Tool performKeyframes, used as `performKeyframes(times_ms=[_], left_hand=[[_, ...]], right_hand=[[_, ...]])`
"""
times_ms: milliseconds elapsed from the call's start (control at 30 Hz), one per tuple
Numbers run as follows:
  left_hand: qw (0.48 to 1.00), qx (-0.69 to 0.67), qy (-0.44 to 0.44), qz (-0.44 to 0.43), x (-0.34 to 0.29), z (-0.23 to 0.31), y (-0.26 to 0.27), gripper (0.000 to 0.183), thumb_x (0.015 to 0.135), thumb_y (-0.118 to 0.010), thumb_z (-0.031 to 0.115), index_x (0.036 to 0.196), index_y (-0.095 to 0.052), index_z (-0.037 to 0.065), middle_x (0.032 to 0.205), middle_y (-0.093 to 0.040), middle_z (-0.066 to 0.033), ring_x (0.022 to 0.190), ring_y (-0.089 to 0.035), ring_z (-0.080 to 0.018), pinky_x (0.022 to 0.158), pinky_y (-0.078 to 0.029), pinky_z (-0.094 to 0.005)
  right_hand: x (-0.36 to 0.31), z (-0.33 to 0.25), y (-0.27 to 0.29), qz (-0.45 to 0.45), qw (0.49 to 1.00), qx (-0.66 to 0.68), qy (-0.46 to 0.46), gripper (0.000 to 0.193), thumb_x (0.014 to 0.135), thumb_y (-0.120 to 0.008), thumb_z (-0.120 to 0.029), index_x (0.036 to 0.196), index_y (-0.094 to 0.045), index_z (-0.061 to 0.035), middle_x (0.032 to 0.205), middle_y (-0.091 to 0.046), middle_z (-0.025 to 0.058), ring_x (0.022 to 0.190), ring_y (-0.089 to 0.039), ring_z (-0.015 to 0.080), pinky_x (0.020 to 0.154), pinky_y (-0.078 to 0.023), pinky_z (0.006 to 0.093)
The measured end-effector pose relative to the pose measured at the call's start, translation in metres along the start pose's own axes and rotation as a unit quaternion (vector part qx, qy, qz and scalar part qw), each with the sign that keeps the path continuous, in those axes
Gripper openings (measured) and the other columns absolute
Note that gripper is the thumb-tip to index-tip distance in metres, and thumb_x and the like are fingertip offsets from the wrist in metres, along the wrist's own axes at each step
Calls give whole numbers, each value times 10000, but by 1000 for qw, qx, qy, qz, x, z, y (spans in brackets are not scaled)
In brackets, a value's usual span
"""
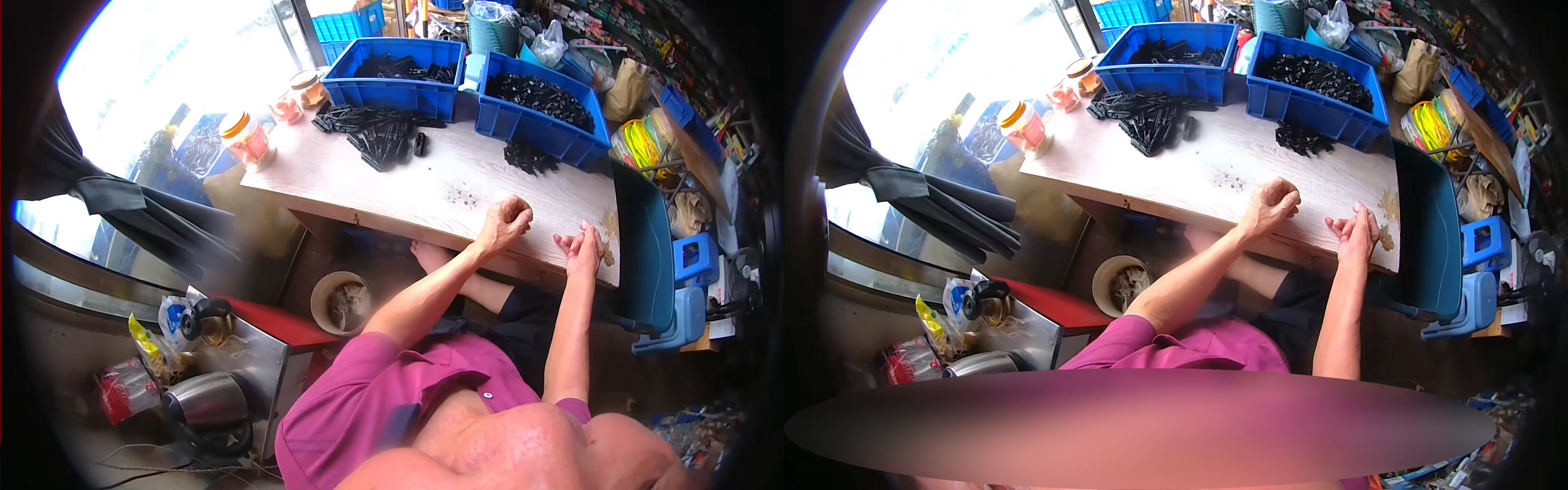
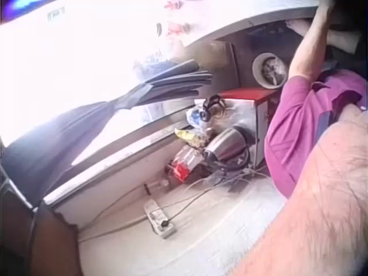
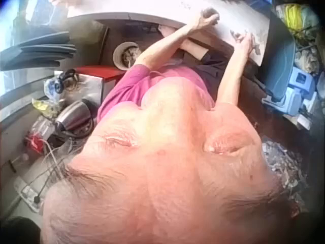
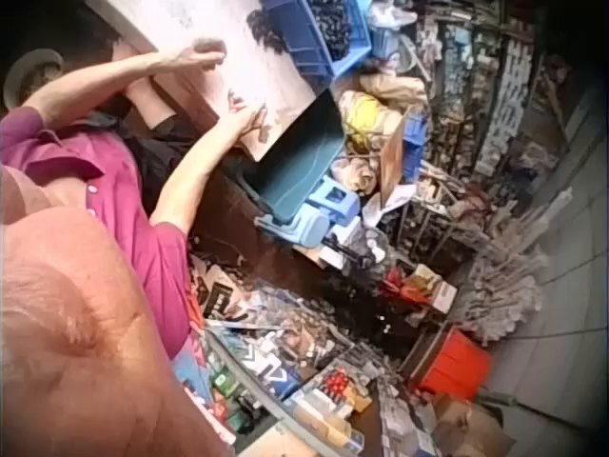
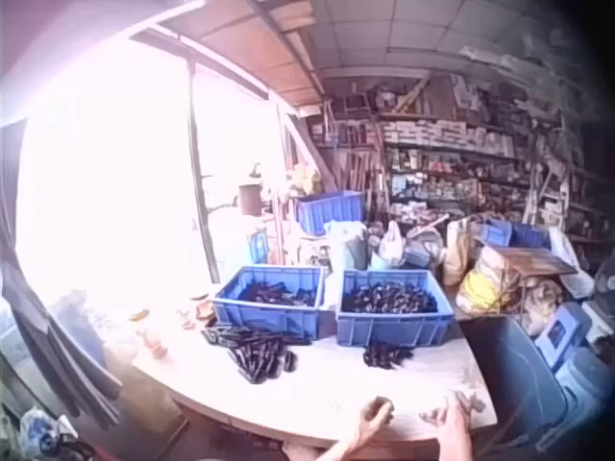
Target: The person sorts small black plastic components by hand, taking them from a pile and placing them into organized groups on a workbench.
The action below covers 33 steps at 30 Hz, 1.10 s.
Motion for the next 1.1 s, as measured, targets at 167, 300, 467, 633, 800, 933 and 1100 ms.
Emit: performKeyframes(times_ms=[167, 300, 467, 633, 800, 933, 1100], left_hand=[[997, 81, -16, 0, 3, 5, -1, 147, 928, -600, 131, 918, -596, -16, 736, -612, -31, 660, -595, -79, 598, -496, -223], [995, 96, -17, -1, 2, 3, 1, 143, 924, -604, 125, 919, -596, -18, 739, -612, -31, 657, -591, -79, 590, -488, -223], [993, 118, -30, 1, 2, 2, 1, 132, 924, -597, 115, 918, -599, -17, 728, -613, -37, 660, -590, -79, 589, -484, -227], [988, 148, -49, -7, 0, 3, 0, 126, 919, -594, 104, 903, -603, -21, 726, -620, -45, 664, -593, -84, 592, -485, -234], [987, 155, -50, -6, 0, 4, -1, 128, 919, -593, 104, 900, -605, -22, 717, -621, -45, 662, -588, -84, 593, -483, -236], [986, 157, -63, 7, -2, 7, -3, 112, 885, -608, 96, 871, -618, -14, 682, -622, -57, 619, -566, -93, 575, -474, -255], [982, 170, -79, 20, -4, 11, -4, 100, 851, -630, 93, 847, -632, -7, 663, -631, -80, 585, -564, -110, 561, -472, -278]], right_hand=[[3, 1, -3, -10, 1000, 0, 13, 166, 868, -617, -184, 763, -548, -75, 463, -372, 13, 482, -528, 167, 627, -601, 480], [2, 3, -1, -16, 1000, 3, 17, 171, 871, -619, -189, 766, -548, -75, 465, -367, 9, 481, -526, 164, 626, -602, 477], [-1, 2, -2, -25, 999, 0, 28, 162, 881, -615, -193, 795, -548, -74, 463, -368, 9, 480, -526, 163, 630, -603, 470], [-3, 1, -3, -20, 999, -5, 31, 161, 885, -612, -194, 810, -548, -67, 456, -370, 15, 477, -524, 165, 631, -603, 466], [-4, 0, -3, -16, 999, -1, 29, 162, 886, -609, -192, 813, -547, -61, 455, -371, 18, 473, -521, 165, 629, -603, 464], [-4, 0, -3, -18, 999, -18, 31, 160, 888, -601, -196, 822, -551, -59, 455, -371, 18, 473, -514, 161, 623, -602, 462], [-5, -1, -4, -8, 999, -18, 40, 163, 885, -601, -205, 823, -553, -62, 453, -368, 18, 461, -502, 157, 615, -599, 460]])
Point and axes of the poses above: each hand's wrist, its own x-axis towards the middle knuckle, its own y-axis out of the back of the hand, z = x × y, the point moved 3 cm from there along x, towards the middle knuckle
